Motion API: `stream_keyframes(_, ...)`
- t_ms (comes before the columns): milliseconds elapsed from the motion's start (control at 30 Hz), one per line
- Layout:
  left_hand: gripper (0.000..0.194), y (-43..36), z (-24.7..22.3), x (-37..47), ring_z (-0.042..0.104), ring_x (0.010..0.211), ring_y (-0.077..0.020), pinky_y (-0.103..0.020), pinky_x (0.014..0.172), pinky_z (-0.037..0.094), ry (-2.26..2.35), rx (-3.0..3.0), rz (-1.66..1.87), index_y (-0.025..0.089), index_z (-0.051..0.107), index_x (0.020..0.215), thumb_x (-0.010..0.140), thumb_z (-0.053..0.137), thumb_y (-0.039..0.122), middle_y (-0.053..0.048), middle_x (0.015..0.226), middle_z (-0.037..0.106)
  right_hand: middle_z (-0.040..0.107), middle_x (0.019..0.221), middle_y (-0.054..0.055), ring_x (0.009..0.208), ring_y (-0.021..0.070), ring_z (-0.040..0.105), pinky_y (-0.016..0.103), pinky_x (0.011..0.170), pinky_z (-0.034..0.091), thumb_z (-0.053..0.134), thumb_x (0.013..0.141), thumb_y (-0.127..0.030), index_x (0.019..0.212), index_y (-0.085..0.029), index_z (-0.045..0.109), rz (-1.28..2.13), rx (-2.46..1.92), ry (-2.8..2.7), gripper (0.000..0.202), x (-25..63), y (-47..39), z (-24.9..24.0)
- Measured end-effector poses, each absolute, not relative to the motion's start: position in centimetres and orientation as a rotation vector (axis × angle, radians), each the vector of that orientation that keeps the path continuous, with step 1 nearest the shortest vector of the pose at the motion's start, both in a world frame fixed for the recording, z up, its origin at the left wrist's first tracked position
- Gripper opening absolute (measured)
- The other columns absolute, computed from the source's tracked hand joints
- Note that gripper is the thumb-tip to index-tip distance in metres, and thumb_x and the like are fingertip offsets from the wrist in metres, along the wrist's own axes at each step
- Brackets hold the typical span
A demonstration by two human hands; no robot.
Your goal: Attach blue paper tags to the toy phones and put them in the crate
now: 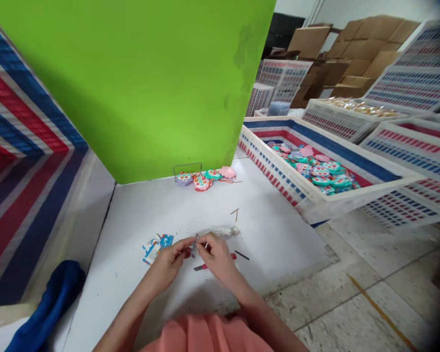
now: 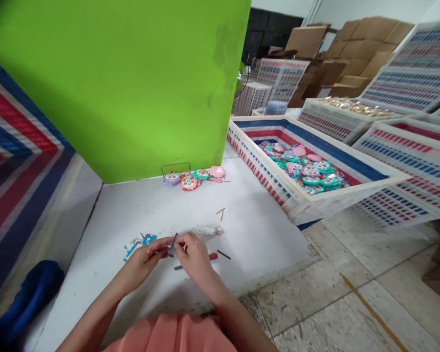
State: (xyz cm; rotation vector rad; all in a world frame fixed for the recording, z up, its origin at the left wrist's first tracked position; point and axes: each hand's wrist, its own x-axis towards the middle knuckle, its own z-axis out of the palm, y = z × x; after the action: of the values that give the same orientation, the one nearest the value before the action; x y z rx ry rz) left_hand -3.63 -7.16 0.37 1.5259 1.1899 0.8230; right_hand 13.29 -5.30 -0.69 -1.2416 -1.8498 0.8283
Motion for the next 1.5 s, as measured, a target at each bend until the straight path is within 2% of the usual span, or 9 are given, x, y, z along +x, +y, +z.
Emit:
stream_keyframes(200, 0.021, -6.6, -0.6, -3.2, 0.064, 0.076, -0.0178, -0.029, 0.07, 0.052, 1.38, 1.329, 1.021, 0.017, 0.066, 0.086, 0.072, 0.064, 0.033, -0.005, 0.082, 0.07, 0.056, 0.065, -0.002, 0.06, 0.0125, 0.052, 0.023, 0.053, 0.042, 0.055, 0.081, -0.022, 0.076, -0.02, 0.061, 1.197, -1.14, -1.606, 0.008, 13.7, -5.6, -0.6)
stream_keyframes(433, 0.016, -6.9, -0.3, -3.0, 0.062, 0.075, -0.0163, -0.026, 0.068, 0.049, 1.403, 1.65, 1.027, 0.02, 0.068, 0.083, 0.082, 0.057, 0.032, -0.003, 0.08, 0.068, 0.051, 0.059, -0.004, 0.047, 0.0092, 0.047, 0.02, 0.04, 0.039, 0.064, 0.073, -0.031, 0.07, -0.019, 0.055, 1.492, -1.129, -1.253, 0.015, 13.3, -5.6, -1.2)
stream_keyframes(667, 0.017, -7.4, 1.8, -2.7, 0.057, 0.09, -0.0194, -0.031, 0.08, 0.045, 1.407, 2.065, 0.912, 0.021, 0.064, 0.088, 0.088, 0.047, 0.025, -0.007, 0.094, 0.062, 0.054, 0.062, -0.004, 0.051, 0.0092, 0.048, 0.019, 0.045, 0.037, 0.057, 0.082, -0.034, 0.106, -0.022, 0.058, 1.506, -1.004, -1.452, 0.027, 13.8, -5.0, -0.9)
stream_keyframes(833, 0.018, -7.6, 2.1, -2.7, 0.054, 0.091, -0.0202, -0.032, 0.08, 0.045, 1.439, 2.049, 0.881, 0.021, 0.06, 0.088, 0.089, 0.043, 0.026, -0.008, 0.094, 0.057, 0.054, 0.062, -0.004, 0.052, 0.0091, 0.047, 0.019, 0.047, 0.035, 0.061, 0.079, -0.031, 0.096, -0.021, 0.065, 1.517, -1.064, -1.588, 0.02, 14.3, -4.9, -0.7)
stream_keyframes(1000, 0.02, -7.0, 2.3, -2.9, 0.055, 0.081, -0.0169, -0.029, 0.073, 0.046, 1.374, 1.954, 0.904, 0.019, 0.055, 0.083, 0.091, 0.04, 0.029, -0.006, 0.087, 0.056, 0.053, 0.06, -0.003, 0.051, 0.0082, 0.043, 0.019, 0.047, 0.032, 0.054, 0.083, -0.028, 0.078, -0.018, 0.065, 1.515, -1.028, -1.761, 0.015, 14.8, -4.6, 0.2)
stream_keyframes(1133, 0.021, -4.7, 1.8, -3.7, 0.056, 0.095, -0.019, -0.033, 0.081, 0.047, 1.346, 2.028, 0.877, 0.021, 0.055, 0.105, 0.091, 0.042, 0.031, -0.008, 0.103, 0.059, 0.056, 0.061, -0.003, 0.056, 0.0095, 0.047, 0.02, 0.053, 0.035, 0.055, 0.082, -0.027, 0.076, -0.018, 0.064, 1.342, -1.045, -1.857, 0.015, 16.7, -1.1, 0.6)
stream_keyframes(1233, 0.036, -0.4, 0.9, -4.5, 0.048, 0.113, -0.0237, -0.041, 0.096, 0.041, 1.404, 2.232, 0.786, 0.022, 0.048, 0.123, 0.089, 0.047, 0.033, -0.011, 0.122, 0.053, 0.059, 0.064, -0.002, 0.062, 0.0123, 0.051, 0.023, 0.06, 0.038, 0.058, 0.079, -0.031, 0.071, -0.018, 0.064, 1.117, -1.139, -1.739, 0.017, 19.7, 5.2, 0.4)
stream_keyframes(1333, 0.044, 5.9, 0.4, -4.4, 0.041, 0.122, -0.028, -0.045, 0.101, 0.036, 1.507, 2.401, 0.61, 0.019, 0.048, 0.127, 0.086, 0.052, 0.033, -0.014, 0.133, 0.046, 0.061, 0.065, -0.001, 0.068, 0.0148, 0.053, 0.026, 0.068, 0.04, 0.068, 0.069, -0.039, 0.067, -0.017, 0.062, 0.967, -1.148, -1.514, 0.023, 23.0, 13.4, -0.1)
stream_keyframes(1500, 0.058, 16.5, 0.5, -1.3, 0.03, 0.131, -0.0328, -0.049, 0.104, 0.028, 1.703, 2.43, 0.258, 0.023, 0.035, 0.138, 0.085, 0.052, 0.038, -0.013, 0.146, 0.032, 0.058, 0.064, -0.001, 0.063, 0.0137, 0.05, 0.027, 0.064, 0.039, 0.063, 0.067, -0.056, 0.069, -0.017, 0.057, 0.88, -1.123, -1.317, 0.04, 26.2, 24.4, -1.4)
